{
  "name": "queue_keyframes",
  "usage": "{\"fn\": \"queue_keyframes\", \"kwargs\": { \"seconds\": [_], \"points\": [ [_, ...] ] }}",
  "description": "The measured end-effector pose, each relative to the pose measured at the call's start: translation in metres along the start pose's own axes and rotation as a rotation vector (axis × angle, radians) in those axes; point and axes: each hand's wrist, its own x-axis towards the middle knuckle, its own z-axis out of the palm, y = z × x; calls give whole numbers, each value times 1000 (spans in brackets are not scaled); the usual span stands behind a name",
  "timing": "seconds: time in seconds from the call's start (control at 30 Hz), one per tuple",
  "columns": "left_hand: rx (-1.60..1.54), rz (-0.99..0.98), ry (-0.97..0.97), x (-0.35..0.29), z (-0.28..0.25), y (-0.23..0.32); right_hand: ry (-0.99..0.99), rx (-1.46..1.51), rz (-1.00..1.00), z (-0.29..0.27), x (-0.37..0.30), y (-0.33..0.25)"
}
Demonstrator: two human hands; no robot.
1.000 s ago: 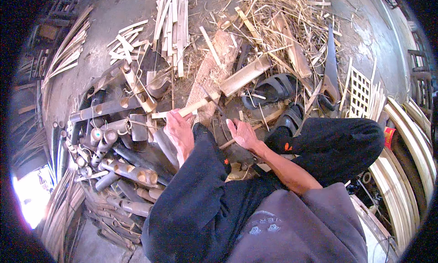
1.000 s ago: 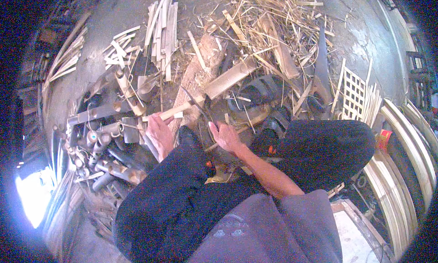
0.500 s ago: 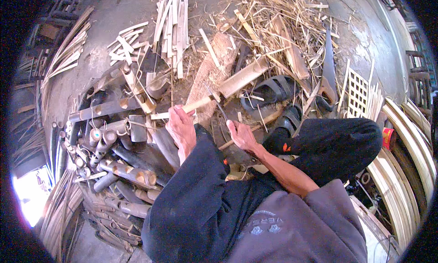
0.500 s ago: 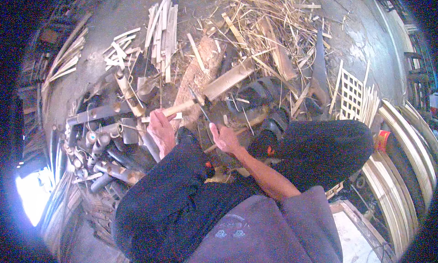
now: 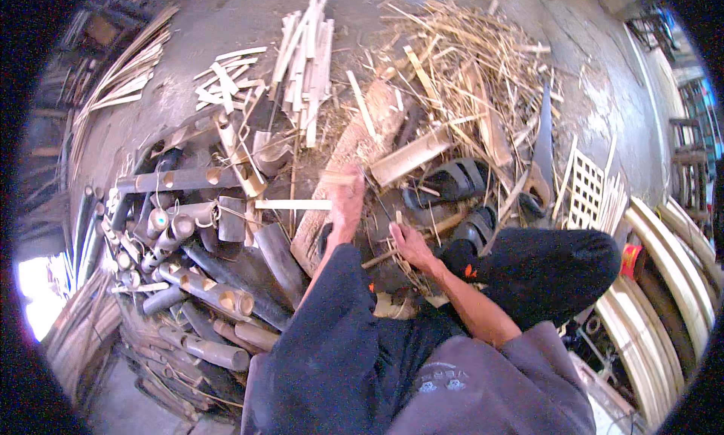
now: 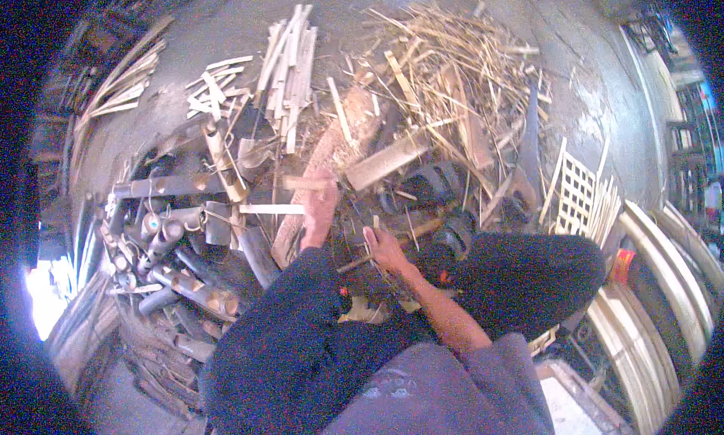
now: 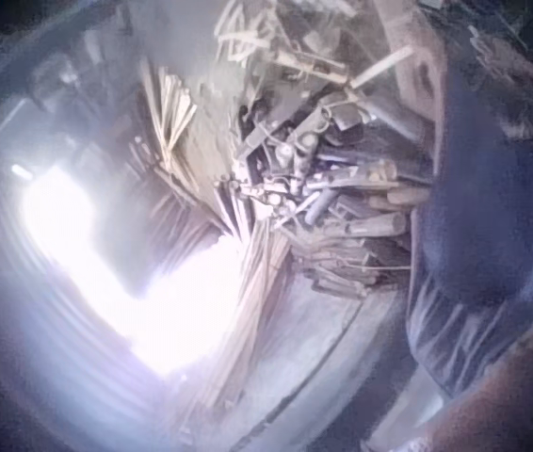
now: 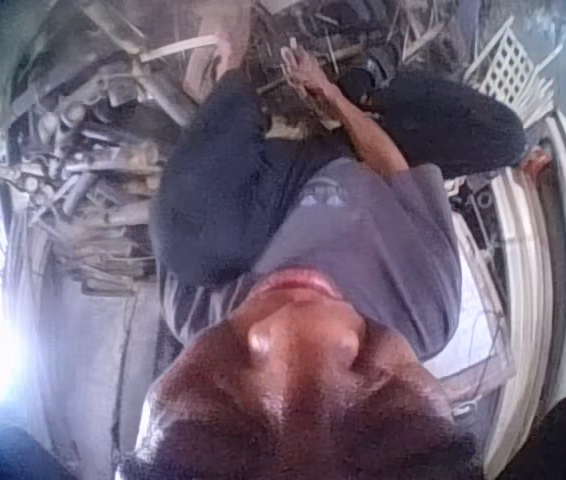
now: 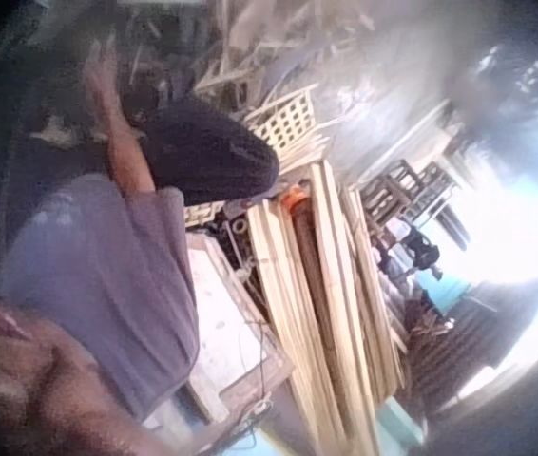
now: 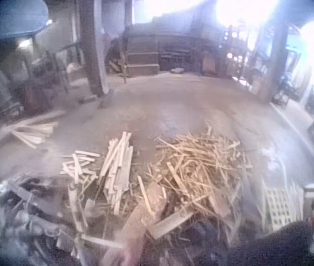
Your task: The person sits on the floor and uses a knife to shave thin strips from a small piece of wood. They repeatedly hold the wood and draw the knife along its surface to remove thin layers, then inspect the piece and continue shaving.
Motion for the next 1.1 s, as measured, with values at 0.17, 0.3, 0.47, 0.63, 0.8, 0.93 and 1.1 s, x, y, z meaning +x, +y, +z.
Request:
{"fn": "queue_keyframes", "kwargs": {
  "seconds": [0.17,0.3,0.47,0.63,0.8,0.93,1.1],
  "points": [
    [-692,-566,15,27,-34,51,175,-107,-92,-25,4,-27],
    [-964,-828,-256,28,-101,68,83,-345,-337,-60,33,-81],
    [-1002,-962,-269,3,-141,127,-152,-626,-571,-65,43,-138],
    [-991,-876,-605,-28,-171,178,167,-447,-170,-124,128,-103],
    [-1177,-968,-339,-33,-158,139,121,-608,-364,-109,71,-131],
    [-1072,-994,-337,-20,-143,156,-116,-754,-557,-92,41,-147],
    [-889,-738,-509,-47,-182,166,292,-555,-205,-175,120,-128]
  ]
}}
